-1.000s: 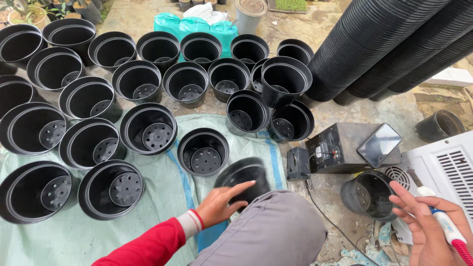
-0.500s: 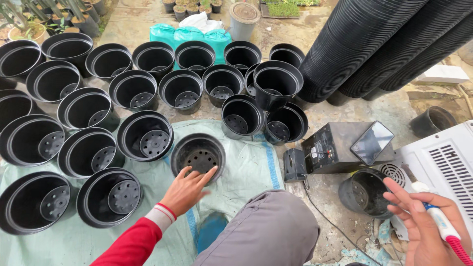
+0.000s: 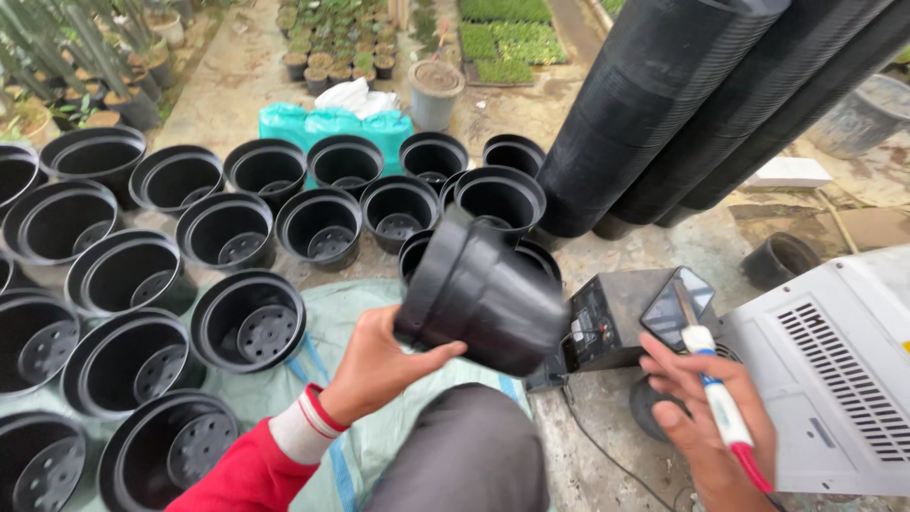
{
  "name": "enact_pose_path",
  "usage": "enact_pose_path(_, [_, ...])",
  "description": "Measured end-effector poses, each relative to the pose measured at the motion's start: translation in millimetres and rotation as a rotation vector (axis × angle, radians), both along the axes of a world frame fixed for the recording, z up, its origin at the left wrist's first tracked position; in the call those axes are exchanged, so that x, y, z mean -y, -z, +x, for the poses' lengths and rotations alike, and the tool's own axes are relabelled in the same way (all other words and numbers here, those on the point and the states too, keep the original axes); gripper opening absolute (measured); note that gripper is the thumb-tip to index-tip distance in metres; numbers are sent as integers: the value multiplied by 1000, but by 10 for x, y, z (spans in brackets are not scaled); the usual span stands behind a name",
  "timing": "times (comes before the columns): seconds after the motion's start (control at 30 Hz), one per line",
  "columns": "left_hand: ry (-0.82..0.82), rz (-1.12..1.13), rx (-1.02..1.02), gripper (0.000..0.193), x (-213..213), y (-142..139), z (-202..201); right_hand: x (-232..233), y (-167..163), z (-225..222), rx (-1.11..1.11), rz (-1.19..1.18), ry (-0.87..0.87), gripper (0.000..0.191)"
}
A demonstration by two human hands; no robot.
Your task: The person uses a soldering iron to melt holes into the sides of black plastic nursery pots. They pick up each pot, rotate it, and apply the hot tip to create drainage holes, then place the pot back down.
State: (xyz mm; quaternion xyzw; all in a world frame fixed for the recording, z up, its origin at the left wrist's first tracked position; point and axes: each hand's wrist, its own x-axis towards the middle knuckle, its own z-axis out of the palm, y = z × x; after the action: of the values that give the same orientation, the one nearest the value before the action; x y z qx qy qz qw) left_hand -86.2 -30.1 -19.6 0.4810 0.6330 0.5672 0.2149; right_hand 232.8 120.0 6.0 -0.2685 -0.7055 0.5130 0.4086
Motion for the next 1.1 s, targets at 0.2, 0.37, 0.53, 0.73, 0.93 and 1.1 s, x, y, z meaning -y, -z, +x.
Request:
enact_pose_path(0.2, [280, 58, 144, 28, -550, -798, 460, -60, -76, -275, -274, 22, -114, 95])
enact_pose_path(0.37, [310, 196, -37, 57, -737, -887, 648, -209, 64, -243, -285, -270, 127, 86])
enact_pose_path(0.53, [217, 407, -629, 82, -736, -742, 570, -326, 252, -249, -368, -451, 169, 80])
enact_pose_path(0.73, [395, 260, -52, 70, -748, -473, 579, -329, 92, -237, -161, -399, 326, 62])
enact_pose_path(0.93, [239, 215, 39, 67, -677, -388, 467, -176, 5, -201, -156, -182, 125, 84])
enact_pose_path(1.1, [215, 214, 110, 73, -620, -434, 443, -52, 181, -309, -115, -280, 74, 111])
